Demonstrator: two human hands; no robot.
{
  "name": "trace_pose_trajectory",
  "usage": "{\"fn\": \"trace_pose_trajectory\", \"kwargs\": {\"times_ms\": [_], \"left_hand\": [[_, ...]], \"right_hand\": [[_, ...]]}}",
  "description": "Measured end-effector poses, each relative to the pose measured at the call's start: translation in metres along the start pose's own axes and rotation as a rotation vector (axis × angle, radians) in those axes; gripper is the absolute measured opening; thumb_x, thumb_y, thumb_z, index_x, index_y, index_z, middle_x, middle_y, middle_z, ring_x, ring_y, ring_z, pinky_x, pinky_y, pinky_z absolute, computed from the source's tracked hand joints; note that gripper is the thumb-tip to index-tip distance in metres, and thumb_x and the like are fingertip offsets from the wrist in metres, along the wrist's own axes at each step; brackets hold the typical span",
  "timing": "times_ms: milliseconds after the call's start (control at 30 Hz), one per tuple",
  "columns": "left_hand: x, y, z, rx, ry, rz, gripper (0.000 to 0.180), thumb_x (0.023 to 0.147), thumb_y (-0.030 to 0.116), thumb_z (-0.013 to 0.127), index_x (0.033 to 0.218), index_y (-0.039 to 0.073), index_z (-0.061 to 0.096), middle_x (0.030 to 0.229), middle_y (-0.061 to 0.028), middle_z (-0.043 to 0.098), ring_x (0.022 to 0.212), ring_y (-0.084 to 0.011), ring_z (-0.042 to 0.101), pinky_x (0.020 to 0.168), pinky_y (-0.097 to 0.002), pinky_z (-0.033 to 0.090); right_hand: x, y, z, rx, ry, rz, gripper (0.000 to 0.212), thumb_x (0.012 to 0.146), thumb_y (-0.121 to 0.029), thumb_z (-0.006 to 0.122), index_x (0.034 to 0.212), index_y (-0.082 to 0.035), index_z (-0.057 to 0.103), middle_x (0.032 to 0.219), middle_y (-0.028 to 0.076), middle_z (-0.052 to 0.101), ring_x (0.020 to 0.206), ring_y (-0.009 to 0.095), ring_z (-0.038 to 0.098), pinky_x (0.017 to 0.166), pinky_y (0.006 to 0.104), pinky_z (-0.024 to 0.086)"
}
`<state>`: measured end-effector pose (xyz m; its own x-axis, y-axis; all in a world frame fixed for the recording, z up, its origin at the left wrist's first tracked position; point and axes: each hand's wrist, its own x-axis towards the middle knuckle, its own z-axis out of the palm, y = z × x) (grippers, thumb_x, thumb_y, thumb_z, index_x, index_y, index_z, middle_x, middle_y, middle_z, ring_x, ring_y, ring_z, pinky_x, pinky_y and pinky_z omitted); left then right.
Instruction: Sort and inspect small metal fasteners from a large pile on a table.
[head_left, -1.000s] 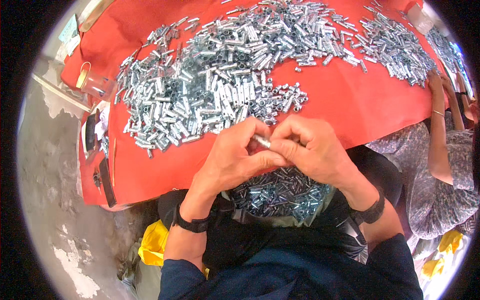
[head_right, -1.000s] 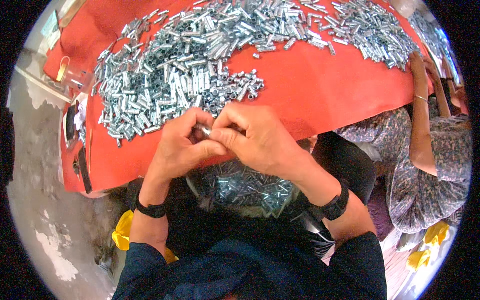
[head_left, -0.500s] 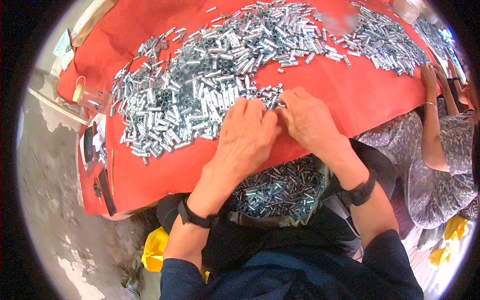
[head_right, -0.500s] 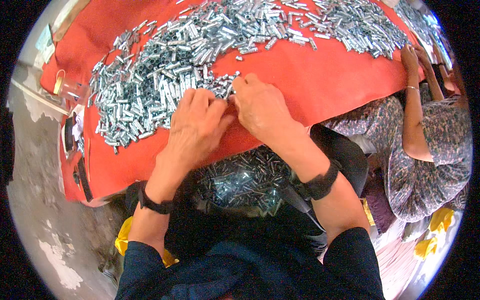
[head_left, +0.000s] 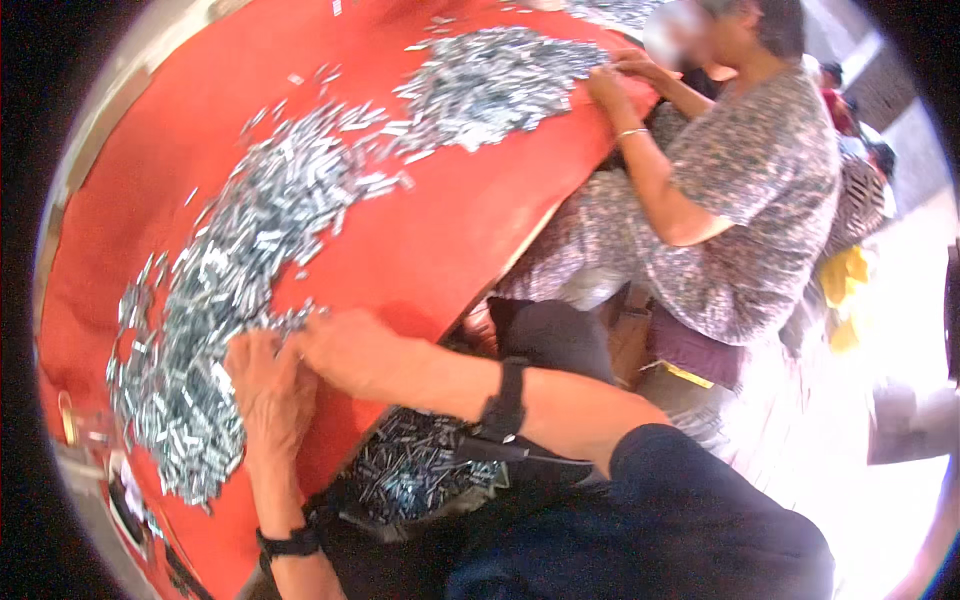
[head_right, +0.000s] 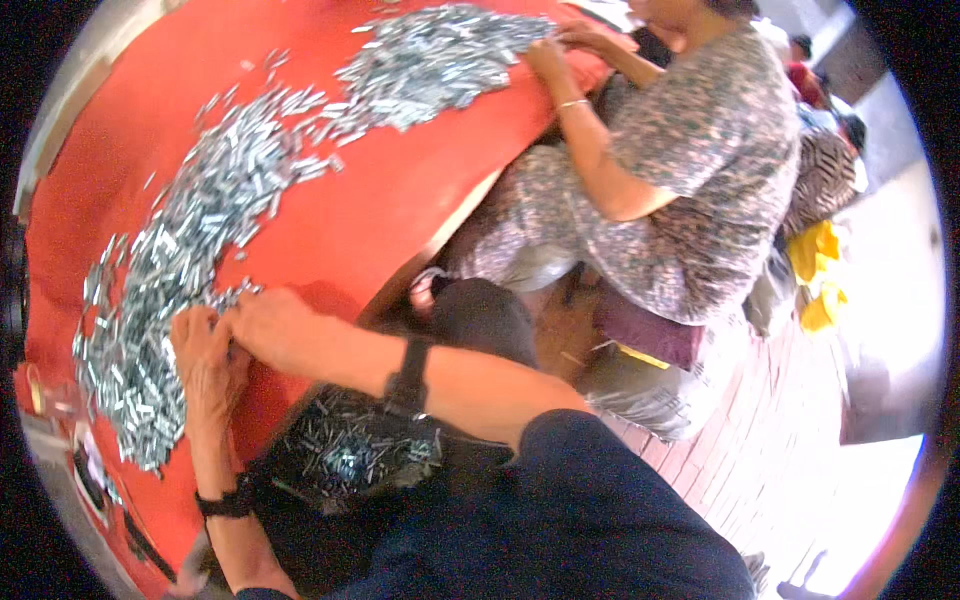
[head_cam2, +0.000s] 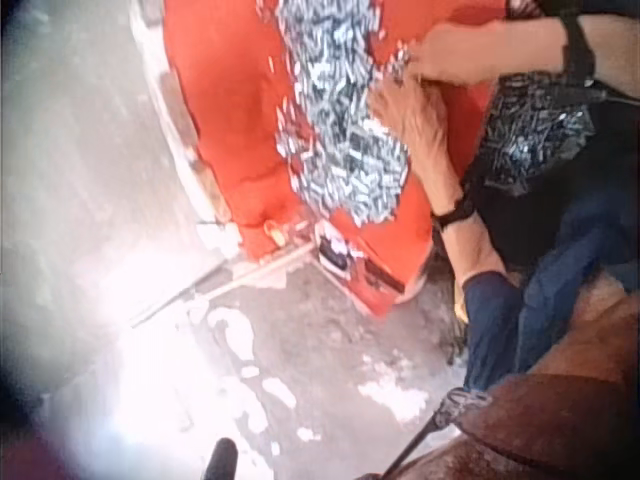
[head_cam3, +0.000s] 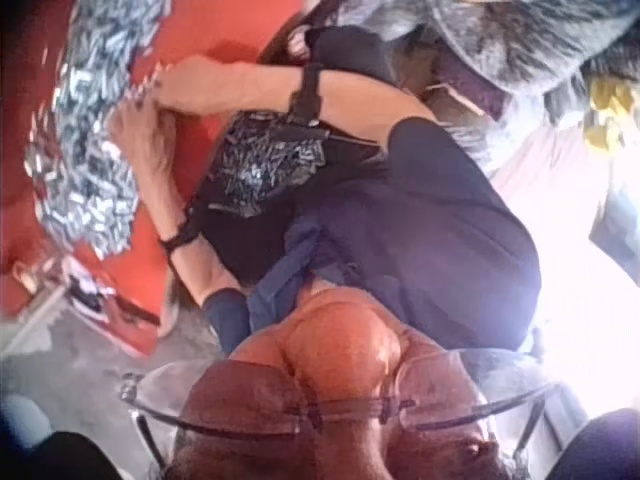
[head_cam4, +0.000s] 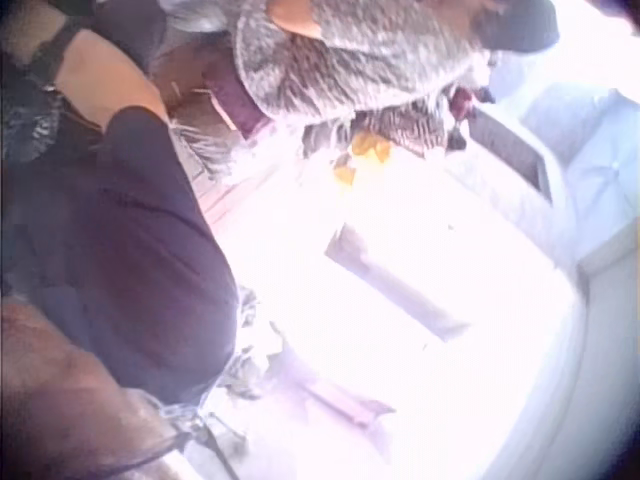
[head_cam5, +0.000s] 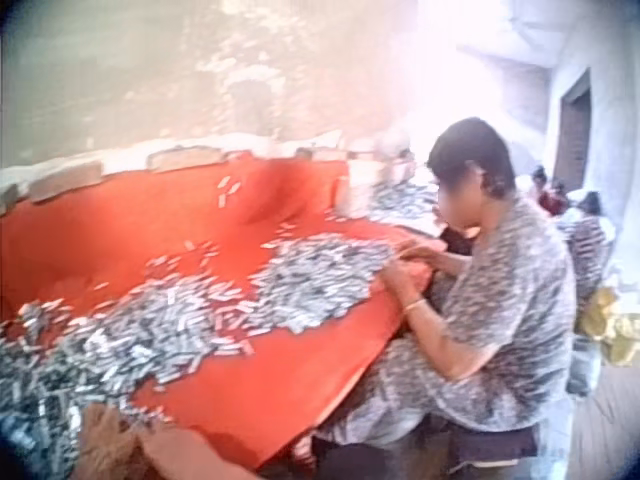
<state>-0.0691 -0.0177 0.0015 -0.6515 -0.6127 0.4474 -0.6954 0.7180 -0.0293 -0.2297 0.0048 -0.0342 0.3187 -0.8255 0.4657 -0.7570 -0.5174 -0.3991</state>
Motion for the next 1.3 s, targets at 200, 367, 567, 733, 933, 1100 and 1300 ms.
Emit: {"fn": "trace_pose_trajectory", "kwargs": {"times_ms": [200,367,567,733,933,1100,1300], "left_hand": [[-0.003,0.002,-0.006,-0.017,-0.003,0.029,0.019,0.073,0.006,0.067,0.092,0.008,0.064,0.097,-0.0107,0.054,0.096,-0.0343,0.052,0.085,-0.0463,0.043],[-0.007,-0.014,0.018,-0.019,-0.014,0.059,0.019,0.075,0.005,0.062,0.093,0.011,0.066,0.083,-0.0115,0.055,0.082,-0.034,0.05,0.075,-0.0464,0.04],[-0.013,-0.005,-0.003,-0.242,0.128,-0.044,0.021,0.077,0.003,0.071,0.096,0.005,0.063,0.1,-0.0124,0.062,0.094,-0.0334,0.055,0.082,-0.0431,0.045],[-0.038,-0.017,-0.016,-0.279,0.196,-0.163,0.019,0.079,0.001,0.07,0.096,0.004,0.063,0.098,-0.0118,0.064,0.091,-0.0328,0.057,0.081,-0.0422,0.046],[-0.058,-0.021,-0.024,-0.261,0.171,-0.205,0.025,0.078,0.001,0.071,0.1,0.004,0.061,0.094,-0.0111,0.06,0.086,-0.0331,0.054,0.074,-0.0427,0.047],[-0.061,-0.013,-0.036,-0.294,0.1,-0.216,0.025,0.078,0.0,0.071,0.102,0.003,0.063,0.095,-0.0126,0.063,0.085,-0.0334,0.056,0.075,-0.0426,0.046],[-0.059,-0.013,-0.03,-0.371,0.136,-0.212,0.024,0.078,-0.001,0.071,0.101,0.003,0.063,0.095,-0.012,0.063,0.085,-0.0326,0.057,0.075,-0.0417,0.046]], "right_hand": [[-0.003,0.0,0.005,0.036,-0.064,0.007,0.019,0.082,-0.011,0.061,0.1,-0.005,0.063,0.096,0.016,0.066,0.079,0.034,0.068,0.067,0.046,0.056],[0.004,0.002,-0.001,0.099,-0.187,0.129,0.015,0.086,-0.011,0.053,0.092,-0.002,0.063,0.088,0.02,0.067,0.076,0.036,0.067,0.065,0.0458,0.055],[0.011,0.041,-0.016,-0.001,0.238,0.137,0.007,0.086,-0.007,0.058,0.089,-0.002,0.053,0.082,0.02,0.06,0.074,0.04,0.059,0.066,0.0517,0.047],[0.029,0.037,0.017,-0.007,0.127,0.165,0.015,0.088,-0.01,0.058,0.098,-0.001,0.05,0.091,0.021,0.058,0.078,0.043,0.062,0.066,0.0508,0.052],[0.031,0.015,0.016,0.133,0.2,0.032,0.014,0.089,-0.012,0.059,0.094,-0.002,0.049,0.091,0.022,0.059,0.076,0.044,0.06,0.066,0.0532,0.049],[0.023,0.023,-0.012,0.088,0.054,0.188,0.013,0.089,-0.011,0.058,0.091,-0.002,0.049,0.082,0.022,0.058,0.076,0.043,0.06,0.067,0.0522,0.048],[0.017,-0.01,-0.014,0.301,0.016,0.169,0.01,0.088,-0.007,0.061,0.089,0.0,0.053,0.075,0.019,0.059,0.072,0.038,0.06,0.062,0.047,0.047]]}}
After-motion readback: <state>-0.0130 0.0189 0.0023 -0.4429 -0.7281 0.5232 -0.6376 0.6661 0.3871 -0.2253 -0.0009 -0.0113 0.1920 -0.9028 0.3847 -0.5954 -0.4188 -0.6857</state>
